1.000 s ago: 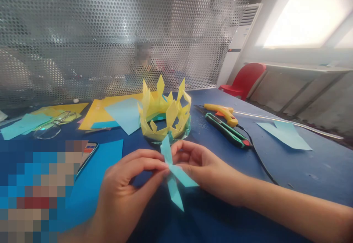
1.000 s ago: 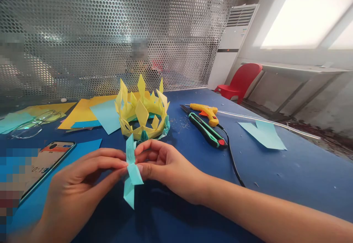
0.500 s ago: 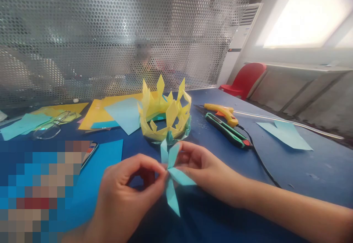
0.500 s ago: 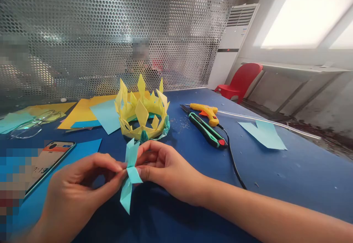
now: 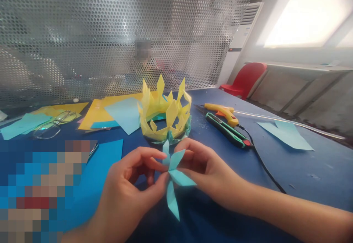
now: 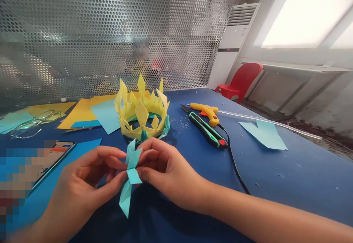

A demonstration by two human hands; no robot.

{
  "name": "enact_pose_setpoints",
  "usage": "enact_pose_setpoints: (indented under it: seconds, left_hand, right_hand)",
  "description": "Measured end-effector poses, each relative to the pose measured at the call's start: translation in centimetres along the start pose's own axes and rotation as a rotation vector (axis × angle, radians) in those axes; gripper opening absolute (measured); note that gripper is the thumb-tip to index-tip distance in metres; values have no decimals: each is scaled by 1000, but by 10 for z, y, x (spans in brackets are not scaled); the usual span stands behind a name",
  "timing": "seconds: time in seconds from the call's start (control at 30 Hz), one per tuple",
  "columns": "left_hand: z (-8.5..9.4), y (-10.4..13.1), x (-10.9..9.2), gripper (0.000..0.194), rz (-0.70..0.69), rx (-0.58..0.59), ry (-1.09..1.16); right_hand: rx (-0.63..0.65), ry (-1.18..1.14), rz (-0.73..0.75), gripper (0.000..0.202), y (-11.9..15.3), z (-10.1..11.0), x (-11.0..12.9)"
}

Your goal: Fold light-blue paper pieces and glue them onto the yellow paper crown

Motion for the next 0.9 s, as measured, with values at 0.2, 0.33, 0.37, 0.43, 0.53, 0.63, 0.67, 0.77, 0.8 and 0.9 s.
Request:
enact_pose_setpoints:
  seconds: [0.2,0.33,0.37,0.43,0.53,0.63,0.67,0.77,0.8,0.9]
  left_hand:
    - [-5,-4,4,14,33,63,1]
    - [-6,-4,6,12,65,93,3]
    - [-6,-3,5,12,61,103,0]
    - [-7,-2,4,14,44,130,-10]
    - [-7,-1,2,17,25,148,0]
    - [-6,-2,2,20,5,143,37]
    - [-6,-2,3,21,0,144,41]
    - [-5,-3,4,18,13,135,38]
    - [-4,-3,4,16,21,127,34]
    - [-3,-3,3,15,34,118,26]
  right_hand:
    - [63,40,-15,27,5,-4,3]
    - [61,80,-13,33,5,-4,3]
    - [60,88,-3,34,4,-5,3]
    - [62,94,23,34,4,-6,4]
    - [67,84,50,30,4,-6,6]
    - [66,88,56,27,5,-5,7]
    - [65,93,57,26,5,-4,7]
    - [70,88,65,25,5,-5,8]
    - [72,84,71,23,4,-5,9]
    - [80,84,90,22,4,-5,9]
Point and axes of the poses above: each hand's wrist, its own y-axis away from the middle knuckle, its own z-axis out of the back of the hand, x = y × z, the point moved 7 cm from there along -y, towards the middle knuckle, and after that the axes turned 3 degrees about -x, right-handed, at the moved point
